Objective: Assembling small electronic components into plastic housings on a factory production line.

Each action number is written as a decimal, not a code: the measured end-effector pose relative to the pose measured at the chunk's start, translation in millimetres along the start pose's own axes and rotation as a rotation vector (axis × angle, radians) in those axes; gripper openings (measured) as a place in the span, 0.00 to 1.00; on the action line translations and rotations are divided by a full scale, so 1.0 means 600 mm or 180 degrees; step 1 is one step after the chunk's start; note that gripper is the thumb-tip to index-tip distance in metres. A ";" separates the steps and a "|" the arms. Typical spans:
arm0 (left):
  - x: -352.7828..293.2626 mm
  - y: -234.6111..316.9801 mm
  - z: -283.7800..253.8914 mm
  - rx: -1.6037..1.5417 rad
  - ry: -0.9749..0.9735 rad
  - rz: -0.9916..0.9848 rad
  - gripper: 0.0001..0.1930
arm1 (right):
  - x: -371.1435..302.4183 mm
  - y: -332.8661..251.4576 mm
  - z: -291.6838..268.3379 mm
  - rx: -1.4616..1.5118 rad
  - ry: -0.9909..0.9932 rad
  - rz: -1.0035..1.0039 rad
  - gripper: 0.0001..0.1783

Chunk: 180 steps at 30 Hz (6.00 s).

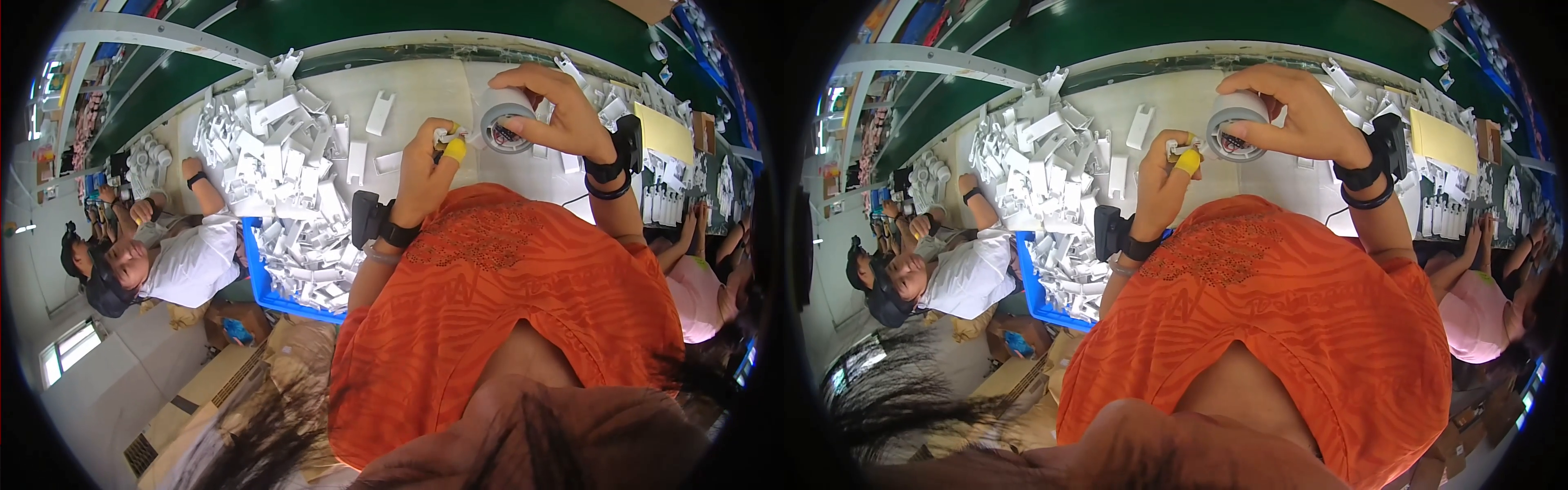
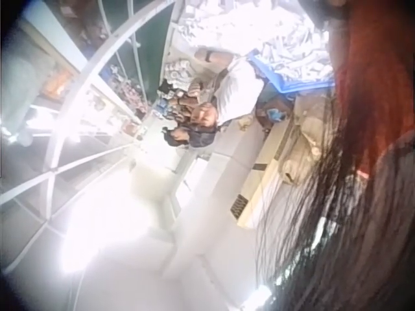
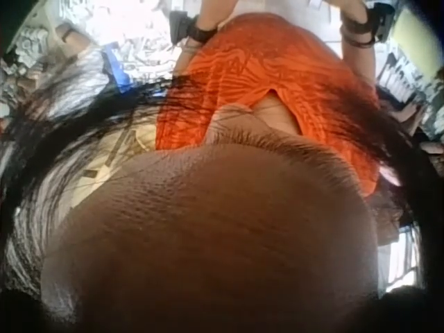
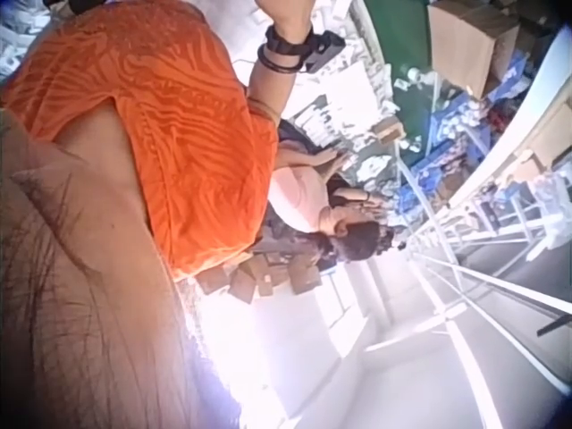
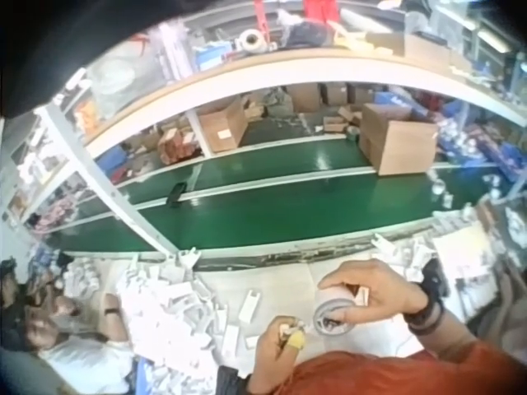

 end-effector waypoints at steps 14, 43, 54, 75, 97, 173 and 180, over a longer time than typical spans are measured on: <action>0.001 -0.001 0.007 -0.0548 0.0042 -0.0010 0.09 | -0.007 -0.012 0.001 -0.0623 0.0285 -0.0521 0.26; 0.007 0.003 0.019 -0.0418 0.0476 -0.0228 0.06 | -0.032 -0.034 0.002 -0.0540 0.0065 -0.0325 0.35; 0.002 0.000 0.018 -0.0603 0.0365 -0.0296 0.05 | -0.040 -0.033 0.007 -0.0486 0.0157 -0.0068 0.35; -0.002 -0.016 0.018 0.0091 -0.0183 -0.0388 0.12 | -0.012 0.058 0.057 0.1262 -0.0609 0.0655 0.48; -0.003 -0.011 0.013 -0.0070 -0.0443 -0.0478 0.12 | 0.037 0.059 0.053 0.1483 -0.1051 0.0722 0.45; -0.114 -0.104 -0.158 -0.3518 0.3156 -0.0165 0.25 | 0.050 0.185 0.385 -0.1266 -0.1235 -0.0059 0.21; -0.082 -0.111 -0.149 -0.3598 0.3038 -0.0509 0.21 | 0.007 0.145 0.210 -0.1723 -0.0691 0.0154 0.16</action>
Point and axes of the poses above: each hand's wrist, its own x-axis towards the middle knuckle, its own z-axis out of the palm, y = z × x, the point moved 1 cm from there along x, towards the middle knuckle, and after that the axes turned 9 degrees about z, right-handed, at the moved point
